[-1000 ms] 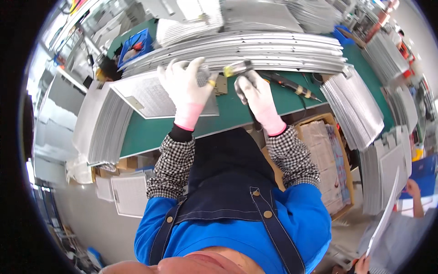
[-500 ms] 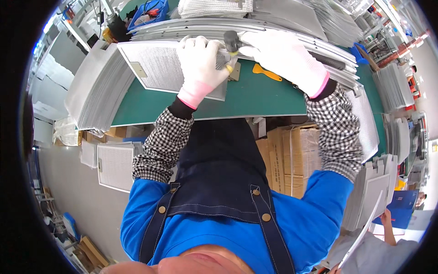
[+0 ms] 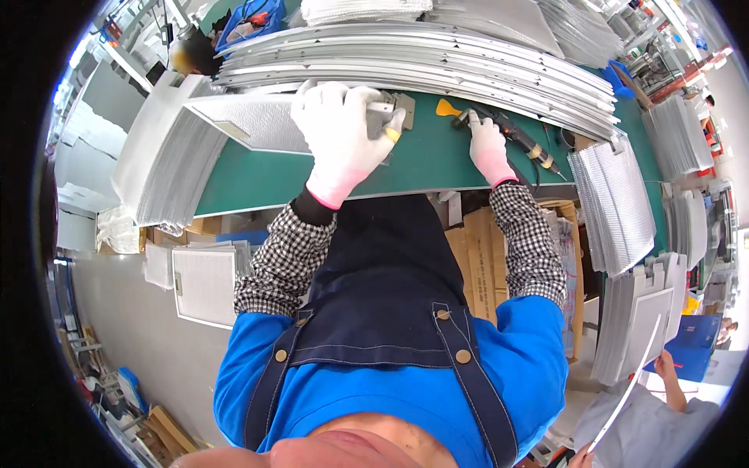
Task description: The person assembles white rectangular air filters by hand. They pick up a mesh panel, insert it into a frame, and use a hammer to secure the frame edges. The person then uses a power drill to fasten the assembly and stacks the finished units on a nearby table.
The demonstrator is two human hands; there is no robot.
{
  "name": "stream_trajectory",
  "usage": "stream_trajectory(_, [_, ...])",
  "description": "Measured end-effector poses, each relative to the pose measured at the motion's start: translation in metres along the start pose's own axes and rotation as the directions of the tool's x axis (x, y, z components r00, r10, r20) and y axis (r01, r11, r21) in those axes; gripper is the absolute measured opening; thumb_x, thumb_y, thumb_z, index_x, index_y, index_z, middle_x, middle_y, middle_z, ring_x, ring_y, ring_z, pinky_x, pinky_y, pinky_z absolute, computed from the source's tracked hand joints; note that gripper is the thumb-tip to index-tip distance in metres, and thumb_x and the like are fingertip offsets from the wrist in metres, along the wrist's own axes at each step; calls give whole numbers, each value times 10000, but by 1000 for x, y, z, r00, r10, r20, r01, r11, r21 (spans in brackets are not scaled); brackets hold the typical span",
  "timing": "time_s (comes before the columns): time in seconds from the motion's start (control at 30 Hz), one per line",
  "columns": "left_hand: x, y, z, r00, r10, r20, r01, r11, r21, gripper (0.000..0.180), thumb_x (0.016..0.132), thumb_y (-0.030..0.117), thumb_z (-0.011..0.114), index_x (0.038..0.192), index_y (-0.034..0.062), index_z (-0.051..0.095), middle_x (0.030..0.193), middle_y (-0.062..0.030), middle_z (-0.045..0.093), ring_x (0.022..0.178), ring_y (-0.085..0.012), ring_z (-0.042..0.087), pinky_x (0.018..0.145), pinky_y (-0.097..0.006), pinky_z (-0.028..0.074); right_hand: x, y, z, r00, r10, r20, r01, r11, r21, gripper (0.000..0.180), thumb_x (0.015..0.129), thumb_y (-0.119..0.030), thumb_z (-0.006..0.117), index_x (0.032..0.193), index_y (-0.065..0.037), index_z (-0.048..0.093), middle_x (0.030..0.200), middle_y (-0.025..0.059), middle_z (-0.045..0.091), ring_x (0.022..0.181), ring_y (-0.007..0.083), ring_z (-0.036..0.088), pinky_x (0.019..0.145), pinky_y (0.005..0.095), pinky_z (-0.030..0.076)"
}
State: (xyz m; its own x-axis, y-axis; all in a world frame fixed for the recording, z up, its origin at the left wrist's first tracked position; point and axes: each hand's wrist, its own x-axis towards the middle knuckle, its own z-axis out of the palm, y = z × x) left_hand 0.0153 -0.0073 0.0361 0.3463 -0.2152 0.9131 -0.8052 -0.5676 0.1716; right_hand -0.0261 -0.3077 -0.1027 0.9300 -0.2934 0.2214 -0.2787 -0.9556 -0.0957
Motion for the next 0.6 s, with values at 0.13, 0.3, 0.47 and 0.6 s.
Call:
stream_trajectory(0.13, [7,8,-11,999,12,-34,-15,997,-81,327,690,347,807,887,143,644,848,-75,521,914,-297,527,998,-545,359,85,-25,-76,858,-286,-426,332,942,37,420,904,-228,654,1295,-90,586,1139,230,598,1074,394,589,929,471,496])
stream_trajectory(0.3, [7,3,7,999,42,7,-42,997,-68,335,695,353,807,881,131,639,830,-79,516,893,-296,521,1009,-554,355,190,-185,-277,497,84,-864,705,541,458,367,952,-324,645,1191,-45,628,1021,57,675,960,186,630,821,353,489])
stream_trajectory(0.47, [15,6,0,997,2,74,0,1000,-21,339,698,360,804,863,120,630,831,-86,523,889,-298,529,1025,-557,352,189,-204,-347,768,-344,-540,589,48,807,365,967,-297,638,1234,-50,603,997,-9,642,902,100,574,777,284,466])
stream_trajectory(0.6, [17,12,4,998,-20,54,24,997,-72,334,702,356,800,854,114,626,836,-90,528,902,-301,532,1029,-553,353,133,-198,-347,710,-214,-671,691,24,723,257,983,-312,611,1103,-85,607,820,-31,586,692,64,543,617,236,443])
